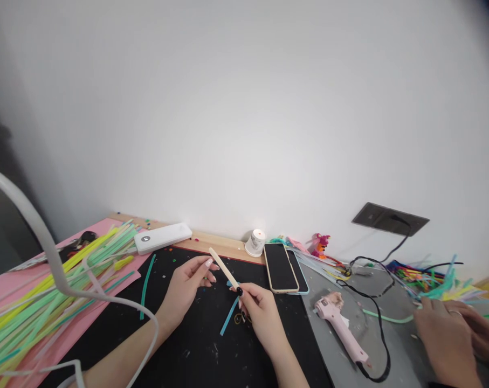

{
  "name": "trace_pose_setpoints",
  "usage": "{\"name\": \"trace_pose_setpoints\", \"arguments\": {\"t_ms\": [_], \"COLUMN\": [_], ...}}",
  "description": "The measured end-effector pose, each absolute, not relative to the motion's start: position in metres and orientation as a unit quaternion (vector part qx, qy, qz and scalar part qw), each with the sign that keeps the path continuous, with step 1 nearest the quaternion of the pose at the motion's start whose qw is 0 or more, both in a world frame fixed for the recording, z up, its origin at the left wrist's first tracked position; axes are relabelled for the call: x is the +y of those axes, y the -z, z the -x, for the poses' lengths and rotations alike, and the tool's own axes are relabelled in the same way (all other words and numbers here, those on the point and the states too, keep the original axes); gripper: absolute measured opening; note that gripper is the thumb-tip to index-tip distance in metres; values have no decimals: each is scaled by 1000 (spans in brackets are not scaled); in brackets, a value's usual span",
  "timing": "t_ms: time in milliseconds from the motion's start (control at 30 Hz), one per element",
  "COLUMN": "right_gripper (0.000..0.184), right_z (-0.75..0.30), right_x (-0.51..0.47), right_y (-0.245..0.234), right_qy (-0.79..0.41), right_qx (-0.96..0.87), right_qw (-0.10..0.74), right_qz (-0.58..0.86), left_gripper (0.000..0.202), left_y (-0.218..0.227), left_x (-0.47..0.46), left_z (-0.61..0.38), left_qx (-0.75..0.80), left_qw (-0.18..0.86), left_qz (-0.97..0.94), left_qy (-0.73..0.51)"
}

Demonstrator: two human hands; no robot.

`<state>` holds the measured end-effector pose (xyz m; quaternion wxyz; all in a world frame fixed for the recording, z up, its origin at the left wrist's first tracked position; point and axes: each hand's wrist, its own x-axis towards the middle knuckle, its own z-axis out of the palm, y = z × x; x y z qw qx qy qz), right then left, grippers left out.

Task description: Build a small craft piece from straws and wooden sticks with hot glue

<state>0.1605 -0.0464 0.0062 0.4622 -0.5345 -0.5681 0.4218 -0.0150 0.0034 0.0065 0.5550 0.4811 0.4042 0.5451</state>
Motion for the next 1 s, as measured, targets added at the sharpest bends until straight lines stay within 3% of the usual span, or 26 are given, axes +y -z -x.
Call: {"name": "trace_pose_setpoints", "arguments": {"t_ms": [567,833,1000], "right_gripper": [22,17,21], "right_z": [-166,-163,-161], "right_x": [-46,-46,-47], "right_y": [-1,-6,-5], "right_qy": [-410,-526,-567], "right_qx": [-574,-336,-268], "right_qw": [454,631,669], "right_qz": [545,460,398], "left_gripper": [23,24,23], "left_y": [-7,-6,-4], "left_x": [-1,-2,-5], "left_z": [15,13,11], "left_qx": [395,391,379], "left_qw": [536,553,567], "left_qz": [-537,-523,-536], "left_qy": [-518,-517,-498]}}
